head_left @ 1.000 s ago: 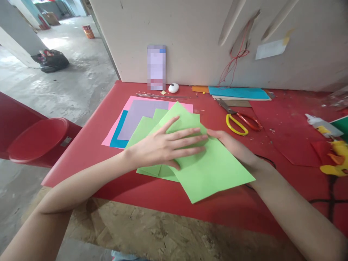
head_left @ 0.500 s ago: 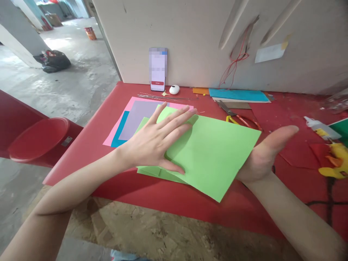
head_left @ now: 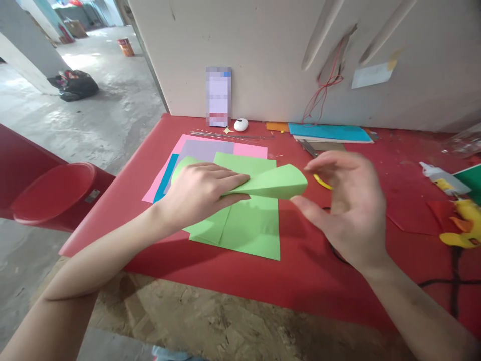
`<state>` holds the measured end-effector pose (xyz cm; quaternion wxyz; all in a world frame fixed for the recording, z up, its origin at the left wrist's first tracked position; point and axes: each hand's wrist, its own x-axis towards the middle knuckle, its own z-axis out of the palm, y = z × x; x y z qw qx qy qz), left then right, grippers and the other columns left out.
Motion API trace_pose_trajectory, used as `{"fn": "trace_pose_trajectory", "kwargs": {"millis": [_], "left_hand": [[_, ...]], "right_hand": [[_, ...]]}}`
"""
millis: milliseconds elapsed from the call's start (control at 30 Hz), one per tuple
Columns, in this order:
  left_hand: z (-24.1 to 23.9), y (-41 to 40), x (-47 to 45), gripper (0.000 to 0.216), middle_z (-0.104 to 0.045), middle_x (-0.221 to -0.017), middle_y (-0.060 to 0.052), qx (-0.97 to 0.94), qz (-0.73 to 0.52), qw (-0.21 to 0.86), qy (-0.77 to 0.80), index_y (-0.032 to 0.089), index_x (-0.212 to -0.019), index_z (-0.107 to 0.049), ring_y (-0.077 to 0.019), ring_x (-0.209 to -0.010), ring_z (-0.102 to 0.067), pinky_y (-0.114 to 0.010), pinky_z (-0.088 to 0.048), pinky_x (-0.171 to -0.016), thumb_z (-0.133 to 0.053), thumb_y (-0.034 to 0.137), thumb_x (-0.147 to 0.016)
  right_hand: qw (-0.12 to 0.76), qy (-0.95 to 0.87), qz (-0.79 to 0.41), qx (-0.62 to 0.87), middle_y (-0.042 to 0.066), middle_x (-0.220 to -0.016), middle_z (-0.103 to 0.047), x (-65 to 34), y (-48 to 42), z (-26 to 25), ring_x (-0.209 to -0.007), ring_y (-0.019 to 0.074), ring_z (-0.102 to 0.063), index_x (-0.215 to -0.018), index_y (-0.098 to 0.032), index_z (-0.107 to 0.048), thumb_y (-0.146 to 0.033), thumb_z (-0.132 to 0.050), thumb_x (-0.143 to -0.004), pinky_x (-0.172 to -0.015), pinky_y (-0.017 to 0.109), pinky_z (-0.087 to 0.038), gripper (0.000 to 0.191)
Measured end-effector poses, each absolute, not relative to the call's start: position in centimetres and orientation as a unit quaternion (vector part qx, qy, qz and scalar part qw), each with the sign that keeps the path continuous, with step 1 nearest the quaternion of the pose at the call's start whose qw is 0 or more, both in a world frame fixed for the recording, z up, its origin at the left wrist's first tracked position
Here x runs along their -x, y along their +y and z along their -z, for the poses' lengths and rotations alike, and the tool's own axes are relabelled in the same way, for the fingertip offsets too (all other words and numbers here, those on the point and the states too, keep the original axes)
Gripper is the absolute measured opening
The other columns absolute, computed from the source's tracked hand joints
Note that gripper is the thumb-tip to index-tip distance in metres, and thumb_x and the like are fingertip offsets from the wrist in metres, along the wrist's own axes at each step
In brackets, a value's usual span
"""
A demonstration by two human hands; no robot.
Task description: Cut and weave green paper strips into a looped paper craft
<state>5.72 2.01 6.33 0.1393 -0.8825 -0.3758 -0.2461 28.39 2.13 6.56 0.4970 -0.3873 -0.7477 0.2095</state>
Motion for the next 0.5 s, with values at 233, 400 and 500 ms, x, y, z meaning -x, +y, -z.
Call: {"fn": "trace_pose_trajectory", "kwargs": {"millis": [233, 400, 500], "left_hand": [[-6.3, 0.5, -7.2, 0.026, -0.063, -0.058, 0.0, 0.912, 0.14, 0.129, -0.364, 0.016, -0.08, -0.062, -0.0131, -0.053, -0.06, -0.024, -0.04, -0.05, -0.043, 0.029, -0.092], [-6.2, -1.0, -8.1, 0.026, -0.049, -0.045, 0.003, 0.929, 0.12, 0.124, -0.328, 0.017, -0.061, -0.051, -0.0129, -0.039, -0.046, -0.027, -0.03, -0.041, -0.041, 0.007, -0.084], [-6.5, -1.5, -7.9, 0.028, -0.043, -0.04, 0.004, 0.924, 0.086, 0.134, -0.349, 0.018, -0.059, -0.048, -0.0128, -0.034, -0.04, -0.027, -0.02, -0.038, -0.037, -0.001, -0.076]], "right_hand": [[0.295, -0.922, 0.092, 0.231, 0.003, -0.087, -0.071, -28.0, 1.3, -6.9, -0.086, 0.0187, -0.064, -0.089, -0.021, -0.065, -0.013, -0.05, -0.085, -0.096, 0.045, -0.043, 0.018], [0.295, -0.925, 0.138, 0.195, 0.004, -0.071, -0.071, -27.3, 0.4, -6.3, -0.066, 0.015, -0.064, -0.079, -0.015, -0.067, -0.006, -0.044, -0.086, -0.078, 0.034, -0.053, 0.026], [0.263, -0.944, 0.088, 0.179, 0.004, -0.068, -0.069, -28.0, 0.7, -6.4, -0.062, 0.0135, -0.063, -0.079, -0.014, -0.067, -0.007, -0.042, -0.088, -0.064, 0.027, -0.052, 0.027]]}}
